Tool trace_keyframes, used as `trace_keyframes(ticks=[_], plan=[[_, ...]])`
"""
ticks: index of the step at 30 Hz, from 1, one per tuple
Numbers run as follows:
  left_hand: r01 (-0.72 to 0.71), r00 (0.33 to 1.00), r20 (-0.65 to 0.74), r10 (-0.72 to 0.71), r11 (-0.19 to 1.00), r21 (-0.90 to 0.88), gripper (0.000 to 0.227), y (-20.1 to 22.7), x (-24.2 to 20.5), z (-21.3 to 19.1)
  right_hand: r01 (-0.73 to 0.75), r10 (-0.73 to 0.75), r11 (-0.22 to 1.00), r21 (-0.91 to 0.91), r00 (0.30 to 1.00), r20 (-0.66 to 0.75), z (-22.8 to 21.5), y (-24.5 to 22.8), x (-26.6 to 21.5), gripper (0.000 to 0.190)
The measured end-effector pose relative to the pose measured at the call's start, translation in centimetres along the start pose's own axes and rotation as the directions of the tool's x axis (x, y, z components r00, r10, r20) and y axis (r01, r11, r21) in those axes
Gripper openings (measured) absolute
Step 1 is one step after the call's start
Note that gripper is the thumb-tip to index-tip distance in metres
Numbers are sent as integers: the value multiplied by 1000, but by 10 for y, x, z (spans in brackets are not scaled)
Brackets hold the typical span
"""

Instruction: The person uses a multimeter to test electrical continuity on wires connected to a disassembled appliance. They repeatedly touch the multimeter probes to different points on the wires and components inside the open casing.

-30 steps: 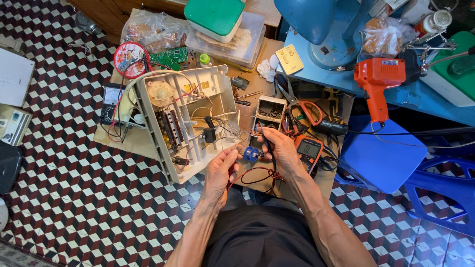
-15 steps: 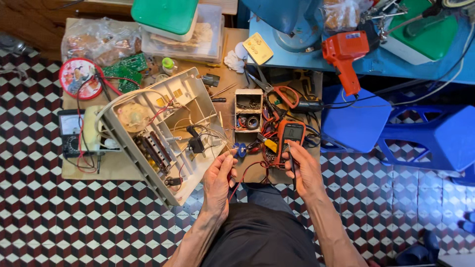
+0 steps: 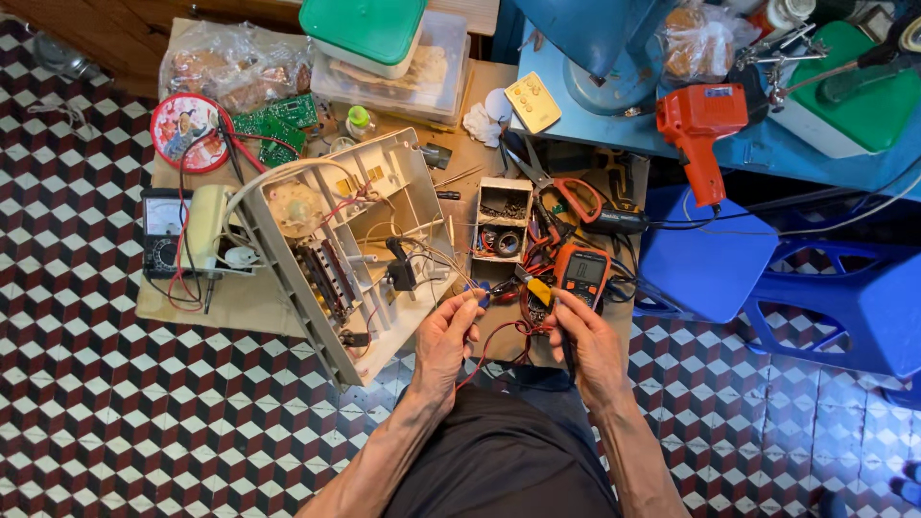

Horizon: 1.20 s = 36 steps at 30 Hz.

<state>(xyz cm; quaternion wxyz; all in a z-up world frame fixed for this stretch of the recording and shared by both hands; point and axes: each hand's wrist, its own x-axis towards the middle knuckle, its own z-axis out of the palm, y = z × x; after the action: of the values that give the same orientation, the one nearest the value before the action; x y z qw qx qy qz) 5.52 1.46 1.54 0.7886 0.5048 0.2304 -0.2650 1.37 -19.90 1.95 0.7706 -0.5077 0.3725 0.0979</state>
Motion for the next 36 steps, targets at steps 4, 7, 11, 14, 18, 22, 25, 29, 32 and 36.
trace_keyframes(ticks=[4, 7, 11, 14, 18, 22, 25, 29, 32, 36], plan=[[-79, 995, -65, 81, 996, 29, 32, -9, -9, 2, -39, 80, 979, -200, 976, 201, 15, -13, 16, 44], [-151, 986, -87, 144, 986, -70, 31, -11, -16, 7, -129, 178, 981, -144, 895, 410, 26, -14, 31, 43], [-172, 980, -108, 168, 985, -30, 32, 2, -29, 18, -333, 269, 943, 18, 792, 547, 46, -7, 39, 39], [-144, 984, -111, 140, 989, -26, 33, 13, -34, 17, -386, 261, 918, 93, 763, 591, 62, 8, 38, 38], [-125, 987, -108, 121, 992, -33, 33, 19, -38, 7, -390, 217, 896, 215, 804, 553, 74, 22, 32, 39], [-95, 991, -97, 88, 994, -62, 33, 26, -43, -7, -352, 155, 882, 313, 845, 512, 90, 34, 34, 45], [-57, 996, -72, 53, 996, -62, 34, 28, -45, -12, -336, 136, 866, 370, 871, 472, 96, 42, 40, 48], [-37, 998, -48, 33, 996, -82, 32, 29, -43, -14, -319, 128, 869, 378, 884, 449, 100, 48, 42, 48], [-36, 999, -29, 34, 995, -90, 31, 28, -43, -15, -329, 144, 859, 393, 891, 430, 103, 51, 45, 48], [-37, 999, -16, 35, 996, -80, 30, 28, -42, -13, -315, 157, 867, 386, 908, 389, 109, 50, 52, 49]])
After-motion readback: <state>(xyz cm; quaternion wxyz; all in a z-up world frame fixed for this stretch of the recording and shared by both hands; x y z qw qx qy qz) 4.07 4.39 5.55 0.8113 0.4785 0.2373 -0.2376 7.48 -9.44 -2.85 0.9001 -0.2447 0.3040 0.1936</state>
